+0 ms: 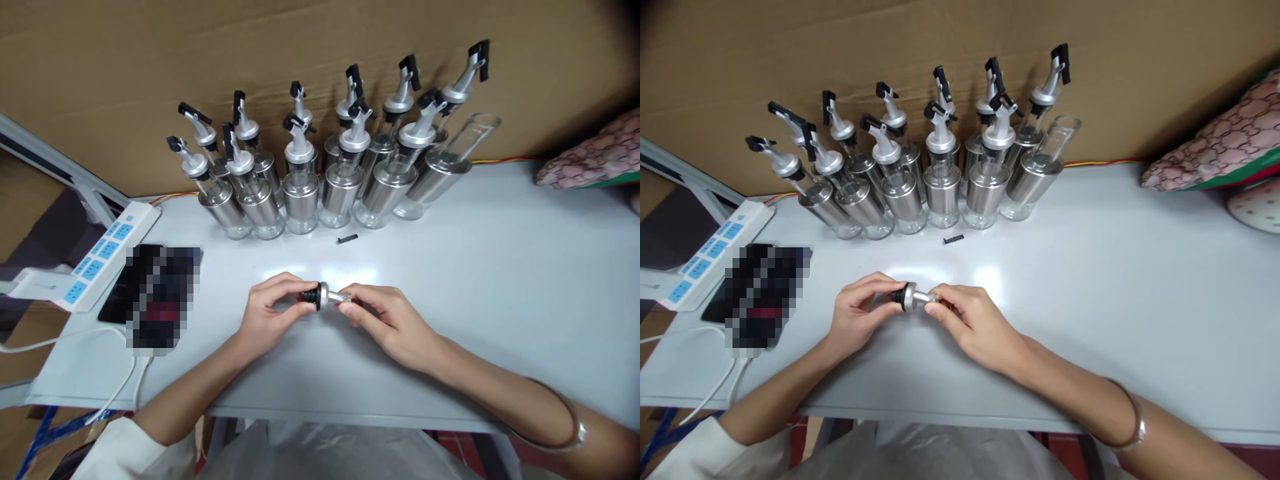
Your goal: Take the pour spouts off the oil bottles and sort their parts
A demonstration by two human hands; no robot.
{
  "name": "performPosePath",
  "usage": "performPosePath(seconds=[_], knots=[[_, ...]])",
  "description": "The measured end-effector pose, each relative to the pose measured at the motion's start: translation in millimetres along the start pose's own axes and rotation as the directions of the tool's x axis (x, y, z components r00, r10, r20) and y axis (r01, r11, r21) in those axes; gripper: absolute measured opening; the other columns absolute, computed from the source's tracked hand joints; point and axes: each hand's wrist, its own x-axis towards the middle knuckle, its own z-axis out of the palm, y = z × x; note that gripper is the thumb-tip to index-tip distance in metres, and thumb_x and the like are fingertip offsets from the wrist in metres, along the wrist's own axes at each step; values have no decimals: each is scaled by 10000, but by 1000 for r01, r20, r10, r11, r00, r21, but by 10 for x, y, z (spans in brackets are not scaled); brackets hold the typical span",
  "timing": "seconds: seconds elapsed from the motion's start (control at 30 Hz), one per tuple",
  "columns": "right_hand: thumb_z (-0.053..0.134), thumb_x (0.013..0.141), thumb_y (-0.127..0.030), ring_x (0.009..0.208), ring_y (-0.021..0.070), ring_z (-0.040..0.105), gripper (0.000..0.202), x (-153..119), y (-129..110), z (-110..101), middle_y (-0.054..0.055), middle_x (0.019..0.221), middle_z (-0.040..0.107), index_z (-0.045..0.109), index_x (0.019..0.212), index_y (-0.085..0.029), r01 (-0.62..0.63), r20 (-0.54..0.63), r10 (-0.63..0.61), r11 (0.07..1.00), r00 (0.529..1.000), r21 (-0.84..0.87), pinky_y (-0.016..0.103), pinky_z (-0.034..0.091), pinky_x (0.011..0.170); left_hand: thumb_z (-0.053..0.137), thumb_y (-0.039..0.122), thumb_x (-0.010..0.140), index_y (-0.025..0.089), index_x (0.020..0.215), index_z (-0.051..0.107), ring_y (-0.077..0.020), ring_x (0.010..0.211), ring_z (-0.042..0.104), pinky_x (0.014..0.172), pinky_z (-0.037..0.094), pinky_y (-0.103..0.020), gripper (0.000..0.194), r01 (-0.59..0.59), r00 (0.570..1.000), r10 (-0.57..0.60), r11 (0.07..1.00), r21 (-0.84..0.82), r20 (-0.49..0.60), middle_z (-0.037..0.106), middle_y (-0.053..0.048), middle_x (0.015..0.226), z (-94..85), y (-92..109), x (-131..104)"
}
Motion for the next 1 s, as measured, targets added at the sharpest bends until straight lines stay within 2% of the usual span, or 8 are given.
performPosePath(seconds=[0.2,0.33,0.43,0.57,0.67,0.9,1.0], knots=[[433,965,-337,578,134,501,305,12,-19,-43,-10,630,541,511,702,-204,42,7,-41,994,999,-100,256,378,565,743,207,770,258,983,761,-160,740,632,703,508,-268,220,18,1000,-19,997,73,19,728,-43,851,-18,34,21],[439,965,-305,623,150,539,303,24,-12,-48,11,655,572,529,696,-200,76,-54,-85,985,995,-153,270,402,605,717,186,793,250,1036,740,-161,799,648,758,513,-271,252,-42,997,34,990,136,62,732,-45,905,-45,82,47],[439,967,-295,622,147,546,294,28,6,-47,11,661,589,552,714,-196,57,-81,-70,987,994,-150,270,408,613,684,169,814,221,1069,721,-151,800,655,767,516,-263,262,-84,994,70,981,176,86,732,-49,910,-46,92,45],[424,973,-305,600,137,533,338,25,20,-58,6,640,575,544,679,-190,13,-100,-30,987,995,-163,262,394,597,673,166,811,185,1041,704,-127,745,667,757,527,-241,233,-25,999,16,982,185,52,742,-36,895,-22,66,16],[427,970,-298,599,134,534,335,25,19,-62,6,639,575,542,675,-190,25,-103,-42,986,994,-165,255,391,598,680,166,804,180,993,686,-122,732,675,722,533,-220,189,5,1000,-9,982,188,22,741,-24,877,-8,49,-4],[429,971,-278,601,132,543,324,47,29,-72,4,637,586,543,681,-192,61,-74,-73,986,995,-154,249,398,607,691,193,830,169,957,659,-127,771,674,737,546,-232,133,-178,984,167,952,249,65,717,-44,902,-40,57,12],[443,969,-271,610,131,549,308,52,38,-79,5,650,598,554,693,-189,75,-57,-84,986,995,-147,245,400,610,684,180,838,170,960,661,-124,768,677,732,553,-230,124,-222,975,216,939,265,49,720,-45,890,-44,37,16]])
